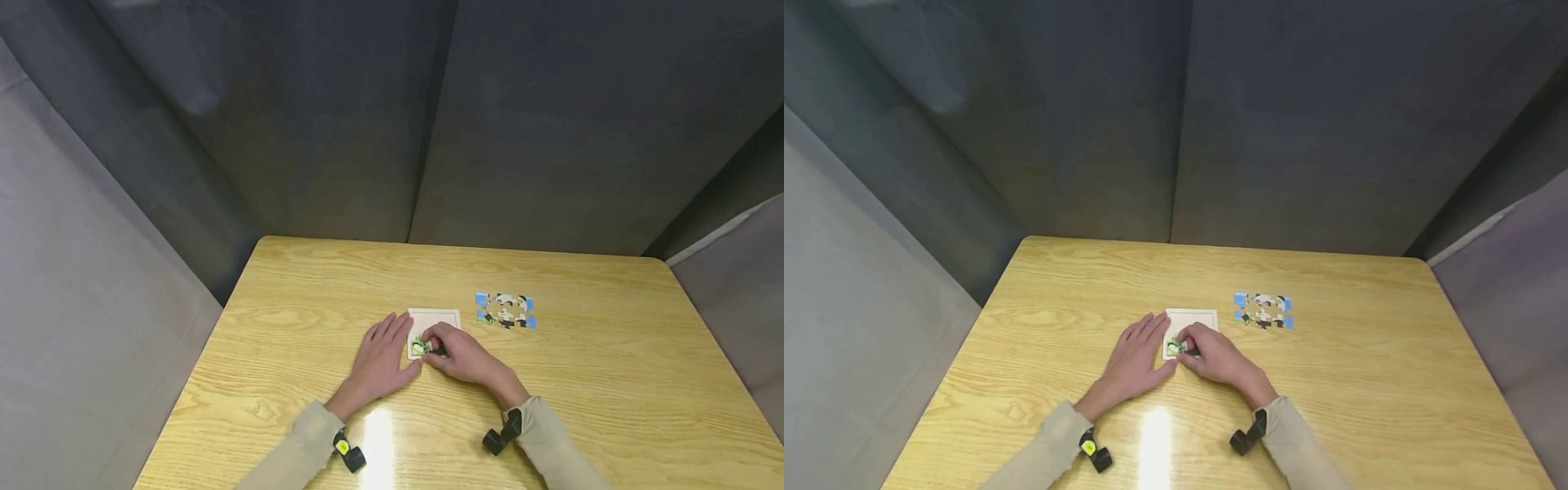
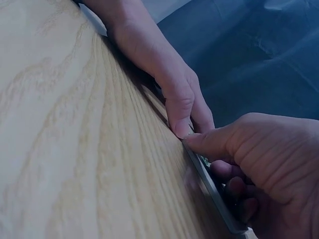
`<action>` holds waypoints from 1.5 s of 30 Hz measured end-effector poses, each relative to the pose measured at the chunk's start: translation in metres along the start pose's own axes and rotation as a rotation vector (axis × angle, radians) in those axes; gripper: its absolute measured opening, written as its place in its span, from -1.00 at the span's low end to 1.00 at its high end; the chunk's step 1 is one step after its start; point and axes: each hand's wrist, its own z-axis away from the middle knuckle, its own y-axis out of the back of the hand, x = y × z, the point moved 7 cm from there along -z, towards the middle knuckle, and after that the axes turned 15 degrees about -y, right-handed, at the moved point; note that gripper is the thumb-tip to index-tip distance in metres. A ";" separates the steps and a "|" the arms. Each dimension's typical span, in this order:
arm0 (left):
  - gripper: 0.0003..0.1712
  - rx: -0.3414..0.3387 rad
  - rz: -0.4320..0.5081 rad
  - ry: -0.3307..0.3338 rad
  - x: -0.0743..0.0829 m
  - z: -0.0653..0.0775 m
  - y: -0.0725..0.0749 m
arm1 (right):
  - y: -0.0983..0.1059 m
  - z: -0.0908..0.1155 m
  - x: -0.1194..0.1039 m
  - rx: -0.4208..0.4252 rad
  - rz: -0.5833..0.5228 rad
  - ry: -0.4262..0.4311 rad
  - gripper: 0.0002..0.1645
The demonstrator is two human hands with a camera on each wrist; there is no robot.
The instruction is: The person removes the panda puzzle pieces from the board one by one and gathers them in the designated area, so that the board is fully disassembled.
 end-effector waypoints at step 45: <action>0.01 -0.018 -0.045 0.022 -0.003 0.002 -0.007 | 0.006 -0.004 0.005 0.042 -0.010 -0.060 -0.67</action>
